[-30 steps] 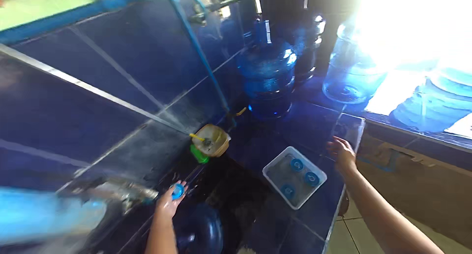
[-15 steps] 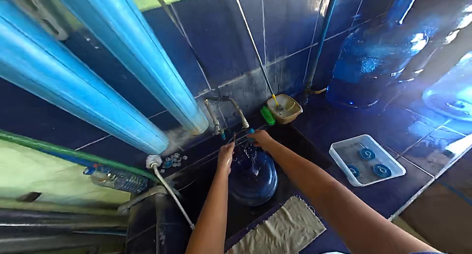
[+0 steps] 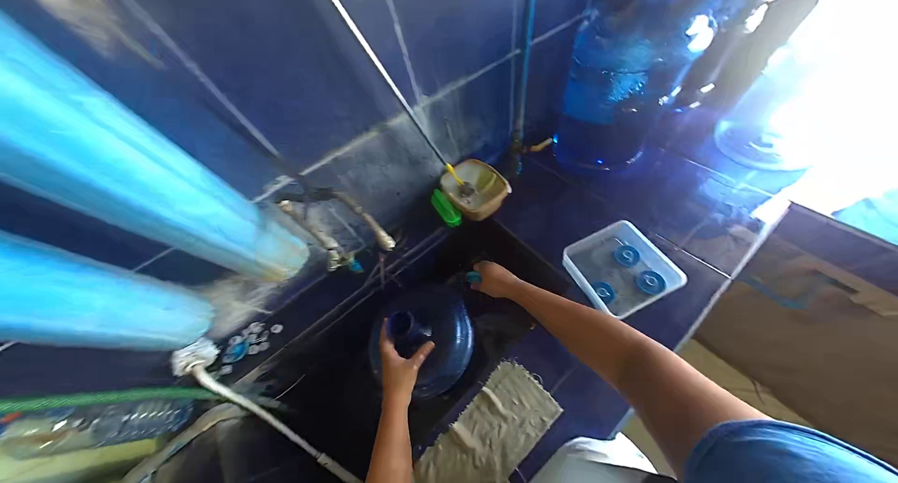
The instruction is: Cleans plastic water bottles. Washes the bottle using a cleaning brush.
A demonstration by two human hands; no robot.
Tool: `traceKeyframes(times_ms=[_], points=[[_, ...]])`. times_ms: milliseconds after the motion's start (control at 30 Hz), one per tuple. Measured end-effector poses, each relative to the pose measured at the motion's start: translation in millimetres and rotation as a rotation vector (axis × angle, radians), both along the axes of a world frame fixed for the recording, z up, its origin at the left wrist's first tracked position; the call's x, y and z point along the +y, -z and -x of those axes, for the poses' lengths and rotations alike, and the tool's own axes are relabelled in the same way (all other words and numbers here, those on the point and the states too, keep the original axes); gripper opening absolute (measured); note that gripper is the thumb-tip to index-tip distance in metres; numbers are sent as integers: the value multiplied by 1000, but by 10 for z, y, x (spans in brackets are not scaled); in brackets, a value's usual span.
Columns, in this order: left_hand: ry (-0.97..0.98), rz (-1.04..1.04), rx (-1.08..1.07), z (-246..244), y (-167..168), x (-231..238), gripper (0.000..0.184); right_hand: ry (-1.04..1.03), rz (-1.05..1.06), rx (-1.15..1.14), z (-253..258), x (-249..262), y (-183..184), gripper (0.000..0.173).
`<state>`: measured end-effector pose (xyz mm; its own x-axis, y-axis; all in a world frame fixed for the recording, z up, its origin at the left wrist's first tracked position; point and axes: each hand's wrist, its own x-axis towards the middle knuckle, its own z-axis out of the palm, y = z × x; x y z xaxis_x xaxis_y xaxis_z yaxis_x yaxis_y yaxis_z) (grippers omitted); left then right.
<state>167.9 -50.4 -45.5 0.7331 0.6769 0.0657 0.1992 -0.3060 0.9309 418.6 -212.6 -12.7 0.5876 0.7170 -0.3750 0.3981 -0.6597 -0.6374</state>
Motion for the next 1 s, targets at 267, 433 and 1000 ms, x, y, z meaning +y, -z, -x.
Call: traceKeyframes(times_ms=[267,433,1000], points=[[-95,-62,267,-1440,-449,97,71,377,50,57,-507,-2458,-202,56],[74,176,26,-1455,-256,334,59,312,-97,14,-728,-2457,171,54],[-620,242,277,-1357,-765,1562,56,-467,134,-564,-2916,1075,86,82]])
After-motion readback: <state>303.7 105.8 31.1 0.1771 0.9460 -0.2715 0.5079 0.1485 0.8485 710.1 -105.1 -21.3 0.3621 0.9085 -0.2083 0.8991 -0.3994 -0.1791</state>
